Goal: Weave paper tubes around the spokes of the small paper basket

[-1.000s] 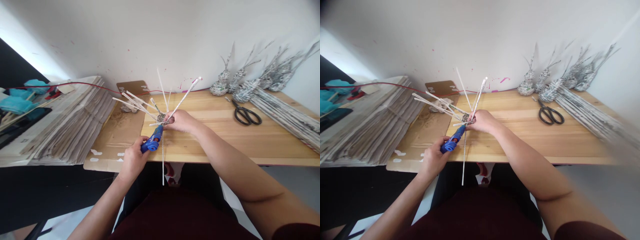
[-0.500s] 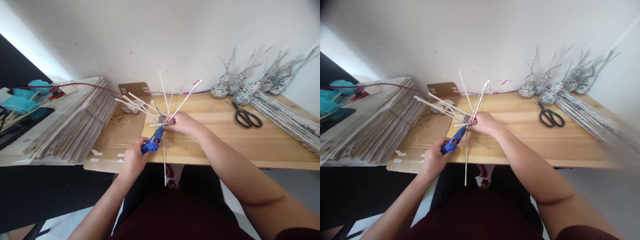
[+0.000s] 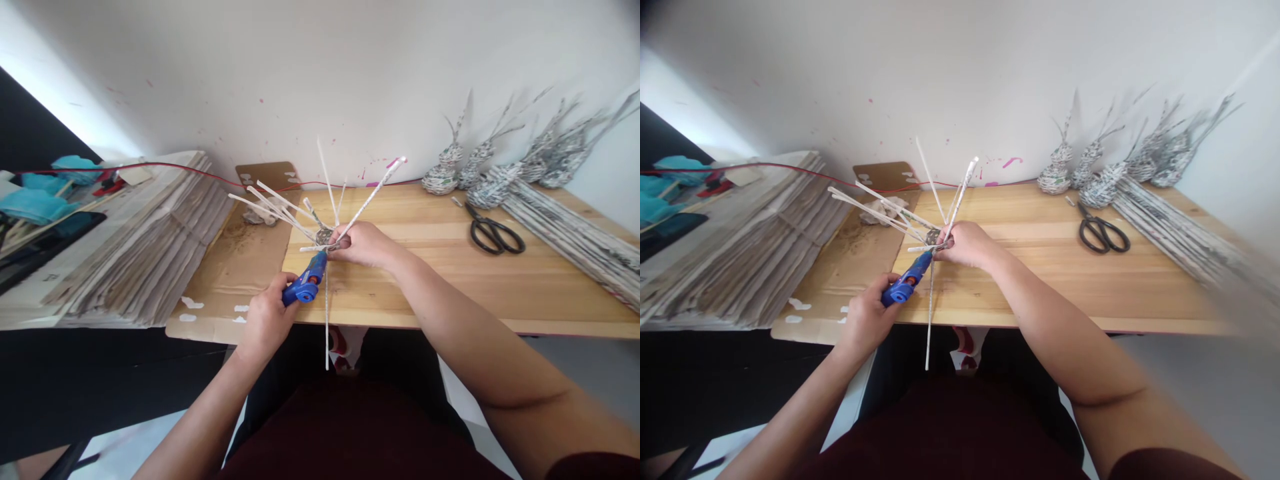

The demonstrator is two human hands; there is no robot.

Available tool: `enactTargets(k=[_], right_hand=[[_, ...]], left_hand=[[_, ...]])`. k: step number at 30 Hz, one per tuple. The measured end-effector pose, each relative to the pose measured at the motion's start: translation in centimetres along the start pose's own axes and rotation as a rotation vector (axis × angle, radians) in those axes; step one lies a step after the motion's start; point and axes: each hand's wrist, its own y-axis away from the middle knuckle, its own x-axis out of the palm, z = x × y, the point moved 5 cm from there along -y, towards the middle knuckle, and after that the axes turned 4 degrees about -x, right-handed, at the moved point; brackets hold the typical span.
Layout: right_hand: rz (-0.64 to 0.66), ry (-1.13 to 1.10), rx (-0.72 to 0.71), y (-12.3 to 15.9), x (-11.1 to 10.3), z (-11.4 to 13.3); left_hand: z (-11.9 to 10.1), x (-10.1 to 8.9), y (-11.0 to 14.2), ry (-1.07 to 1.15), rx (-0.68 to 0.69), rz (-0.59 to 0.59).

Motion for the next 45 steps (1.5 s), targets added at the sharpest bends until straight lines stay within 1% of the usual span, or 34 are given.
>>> enactTargets(k=[12, 21, 29, 35, 45], right_hand=[[-0.003, 0.01, -0.029, -0.02, 0.02, -0.15], [-0.001, 0.014, -0.023, -0.06, 0.02, -0.19], [0.0, 0.019, -0.038, -0.05, -0.03, -0.17], [-0.009, 0.022, -0.047, -0.13, 0.03, -0.37], [0.01, 0.022, -0.005, 0.08, -0.01, -0.03]], left_hand=[[-0.18, 0.15, -0.02, -0.003, -0.003, 0.02], [-0.13, -0.06, -0.1, -0.015, -0.004, 0.003], [-0.61, 0.04, -0.02, -0.035, -0.006, 0.014], [-0.25, -0.05, 0.1, -0.059, -0.002, 0.005], [-0.62, 0.13, -0.07, -0.068, 0.005, 0.023]])
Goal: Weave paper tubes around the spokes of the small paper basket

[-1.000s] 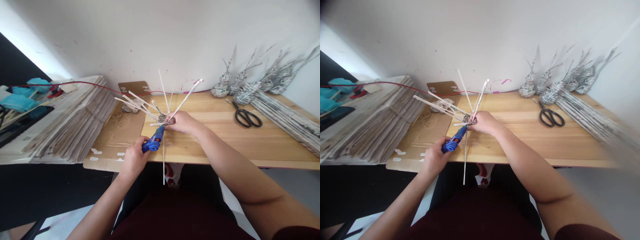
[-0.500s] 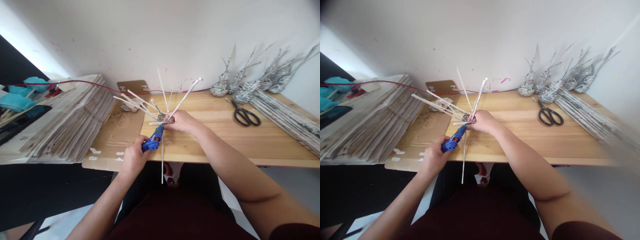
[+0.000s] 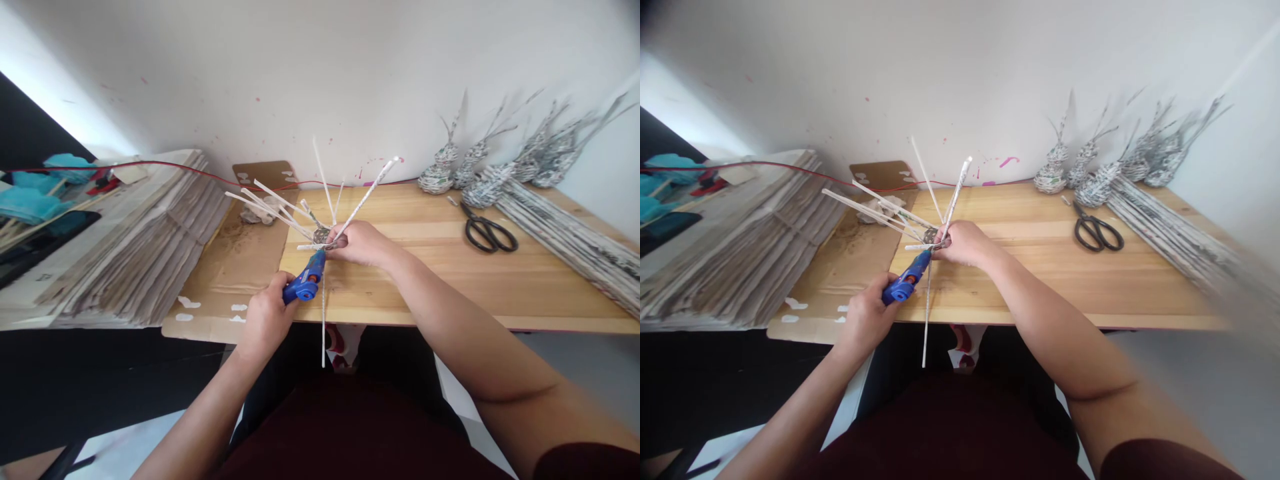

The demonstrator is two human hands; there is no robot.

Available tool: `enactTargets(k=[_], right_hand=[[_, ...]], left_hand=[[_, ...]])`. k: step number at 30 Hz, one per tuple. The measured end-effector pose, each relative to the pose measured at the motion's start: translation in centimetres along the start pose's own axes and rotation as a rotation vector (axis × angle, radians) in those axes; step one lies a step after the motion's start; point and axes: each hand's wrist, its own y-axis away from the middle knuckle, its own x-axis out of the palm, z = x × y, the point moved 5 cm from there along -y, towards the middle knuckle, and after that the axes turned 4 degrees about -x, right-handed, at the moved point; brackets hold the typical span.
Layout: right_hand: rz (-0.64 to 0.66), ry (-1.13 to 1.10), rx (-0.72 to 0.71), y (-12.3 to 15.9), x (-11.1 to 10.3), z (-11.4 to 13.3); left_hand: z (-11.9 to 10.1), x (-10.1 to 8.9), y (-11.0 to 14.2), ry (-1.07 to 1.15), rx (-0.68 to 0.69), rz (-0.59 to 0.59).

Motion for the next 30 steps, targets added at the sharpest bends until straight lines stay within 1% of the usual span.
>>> enactTargets(k=[8, 17, 24, 30], right_hand=[[-0.006, 0.021, -0.025, -0.03, -0.1, 0.0], [0.005, -0.014, -0.002, 0.07, -0.06, 0.16], [-0.003, 0.003, -0.033, 0.15, -0.19, 0.35], [0.005, 0.001, -0.017, 0.14, -0.12, 0.27]], left_hand=[[0.46, -0.24, 0.24, -0.012, 0.004, -0.035], [-0.21, 0.05, 0.16, 0.012, 0.022, -0.014], [-0.06, -0.11, 0.13, -0.022, -0.004, -0.025], [-0.17, -0.14, 0.13, -0.02, -0.001, -0.018]])
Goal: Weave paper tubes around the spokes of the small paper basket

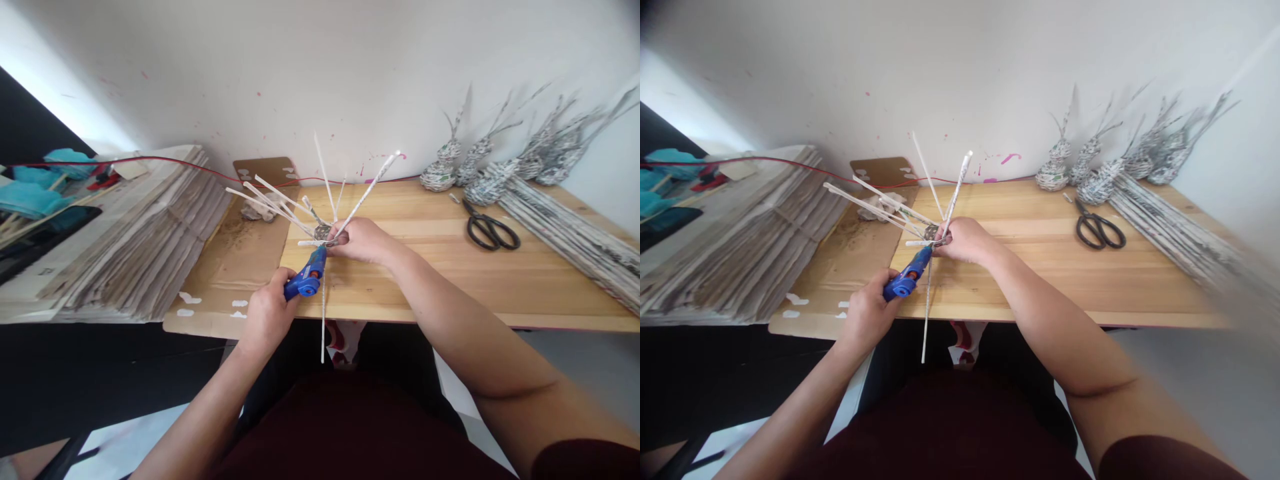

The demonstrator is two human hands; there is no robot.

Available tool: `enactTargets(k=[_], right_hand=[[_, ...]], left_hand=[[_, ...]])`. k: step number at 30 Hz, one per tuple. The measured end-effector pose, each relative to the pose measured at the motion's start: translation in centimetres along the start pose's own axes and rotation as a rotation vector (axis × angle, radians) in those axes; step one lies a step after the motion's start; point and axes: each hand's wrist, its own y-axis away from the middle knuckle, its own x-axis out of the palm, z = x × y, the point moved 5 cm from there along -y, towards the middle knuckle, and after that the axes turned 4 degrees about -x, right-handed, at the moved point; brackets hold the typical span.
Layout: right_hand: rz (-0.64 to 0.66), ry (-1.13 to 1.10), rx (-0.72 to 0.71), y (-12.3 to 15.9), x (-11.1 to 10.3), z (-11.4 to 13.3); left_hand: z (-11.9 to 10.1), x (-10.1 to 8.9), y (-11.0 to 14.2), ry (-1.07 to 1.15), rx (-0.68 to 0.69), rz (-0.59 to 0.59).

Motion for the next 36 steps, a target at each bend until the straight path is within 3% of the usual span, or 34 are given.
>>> enactTargets(k=[7, 12, 16, 21, 29, 33, 36], right_hand=[[-0.004, 0.024, 0.003, -0.1, 0.0, -0.2], [0.006, 0.02, 0.005, -0.1, -0.2, -0.2], [0.019, 0.01, 0.014, -0.1, -0.1, -0.1], [0.011, 0.046, 0.008, -0.1, -0.1, -0.2], [0.03, 0.041, 0.013, -0.4, 0.2, -0.5], [0.012, 0.038, 0.027, -0.2, 0.0, -0.1], [0.021, 0.022, 0.035, -0.2, 0.1, -0.1]], left_hand=[[0.1, -0.6, 0.6, -0.015, -0.011, -0.005], [0.8, -2.9, 2.9, -0.049, 0.043, -0.019], [3.6, -6.4, 3.8, -0.184, 0.021, -0.162], [8.5, -9.2, 1.0, -0.407, -0.039, -0.22], [14.3, -7.5, -4.7, -0.435, 0.024, -0.07], [15.5, -6.7, -4.9, -0.353, 0.095, -0.047], [14.6, -7.0, -3.8, -0.442, 0.168, -0.119]])
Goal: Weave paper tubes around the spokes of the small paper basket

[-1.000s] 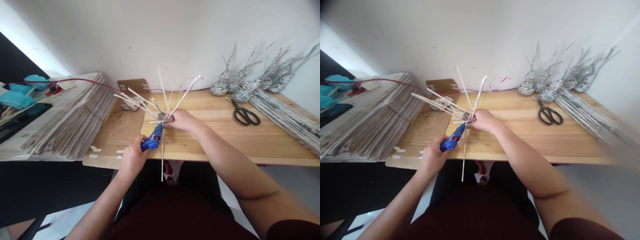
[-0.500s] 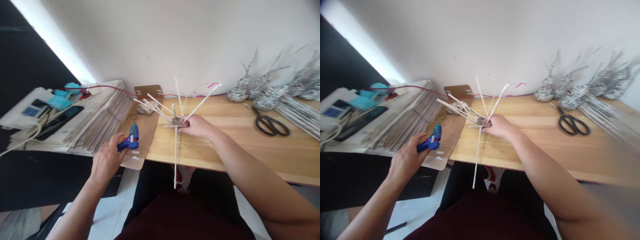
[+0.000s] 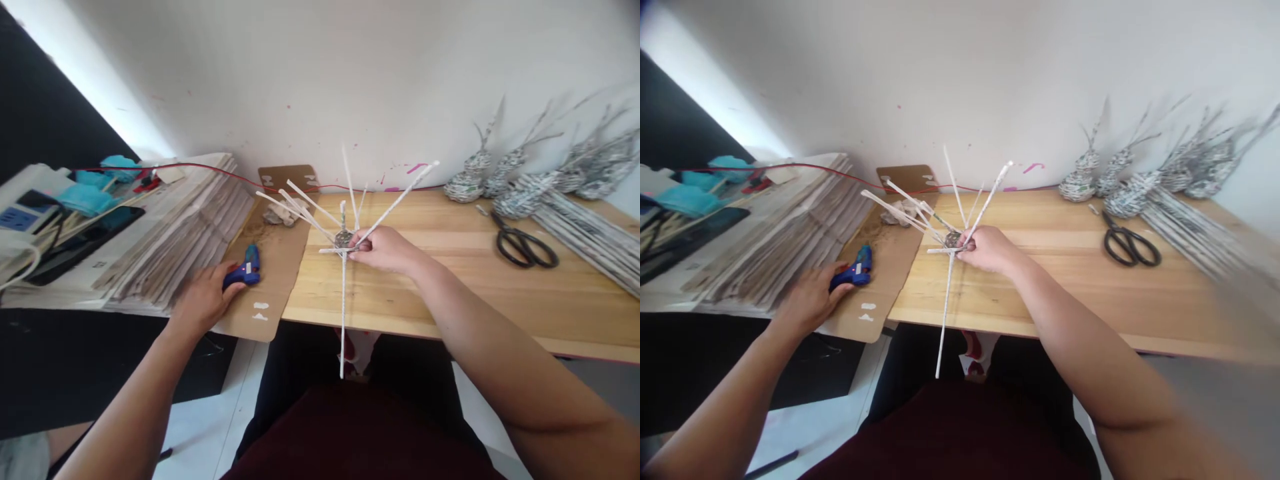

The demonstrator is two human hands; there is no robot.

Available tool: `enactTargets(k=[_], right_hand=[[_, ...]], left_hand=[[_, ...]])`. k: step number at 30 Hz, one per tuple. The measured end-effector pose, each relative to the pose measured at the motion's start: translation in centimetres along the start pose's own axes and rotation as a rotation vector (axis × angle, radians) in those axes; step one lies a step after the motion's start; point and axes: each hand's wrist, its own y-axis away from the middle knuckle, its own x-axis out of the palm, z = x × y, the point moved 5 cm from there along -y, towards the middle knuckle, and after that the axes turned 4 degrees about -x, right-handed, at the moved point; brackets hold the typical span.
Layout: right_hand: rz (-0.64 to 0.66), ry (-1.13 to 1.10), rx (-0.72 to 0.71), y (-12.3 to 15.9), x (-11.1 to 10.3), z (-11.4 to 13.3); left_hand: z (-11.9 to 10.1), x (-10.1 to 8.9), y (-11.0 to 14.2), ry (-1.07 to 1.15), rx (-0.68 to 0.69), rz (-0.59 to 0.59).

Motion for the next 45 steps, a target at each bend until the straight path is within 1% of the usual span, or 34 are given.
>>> enactTargets(k=[2, 3, 4, 5, 6, 7, 8, 10, 12, 14, 17, 22, 26, 30, 35, 38, 41, 45], right_hand=[[-0.008, 0.002, -0.001, 0.0, 0.0, -0.1], [-0.013, 0.007, -0.008, -0.1, 0.0, -0.2], [-0.017, 0.013, -0.017, -0.1, 0.0, -0.3], [-0.022, 0.017, -0.026, -0.2, 0.0, -0.4], [-0.027, 0.019, -0.033, -0.2, 0.0, -0.5], [-0.032, 0.019, -0.037, -0.3, 0.0, -0.5], [-0.037, 0.017, -0.039, -0.3, 0.0, -0.6], [-0.044, 0.008, -0.045, -0.3, 0.0, -0.6], [-0.051, 0.001, -0.052, -0.2, -0.1, -0.5], [-0.061, -0.004, -0.053, -0.2, -0.1, -0.3], [-0.081, -0.02, -0.065, -0.1, -0.2, -0.1], [-0.083, -0.017, -0.077, -0.1, -0.2, -0.1], [-0.083, -0.037, -0.115, 0.0, -0.1, 0.1], [-0.089, -0.043, -0.144, 0.0, -0.1, 0.2], [-0.107, -0.01, -0.226, 0.0, -0.1, 0.3], [-0.106, 0.019, -0.276, -0.1, 0.0, 0.3], [-0.076, 0.071, -0.319, -0.2, 0.3, 0.3], [-0.048, 0.088, -0.329, -0.3, 0.5, 0.2]], left_hand=[[-1.5, -1.5, 0.7, -0.118, -0.046, -0.142], [-2.7, -2.3, 1.1, -0.13, -0.053, -0.226], [-4.3, -3.0, 1.4, -0.1, -0.021, -0.296], [-6.3, -3.5, 1.5, -0.03, 0.071, -0.347], [-8.5, -3.8, 1.6, 0.07, 0.214, -0.382], [-10.6, -4.0, 1.4, 0.174, 0.325, -0.402], [-12.5, -3.9, 1.0, 0.254, 0.4, -0.405], [-15.8, -3.1, -0.4, 0.338, 0.527, -0.377], [-18.2, -2.1, -2.1, 0.358, 0.639, -0.357], [-19.6, -1.4, -3.6, 0.355, 0.69, -0.358], [-20.2, -1.0, -4.9, 0.366, 0.694, -0.371], [-20.0, -1.4, -4.8, 0.413, 0.679, -0.416], [-19.6, -1.0, -5.0, 0.449, 0.639, -0.423], [-19.3, -0.3, -5.6, 0.501, 0.638, -0.406], [-19.5, -0.5, -6.0, 0.534, 0.621, -0.384], [-19.7, -0.7, -6.2, 0.534, 0.58, -0.363], [-19.8, -0.6, -6.4, 0.531, 0.525, -0.353], [-20.1, -0.6, -6.7, 0.526, 0.482, -0.309]])
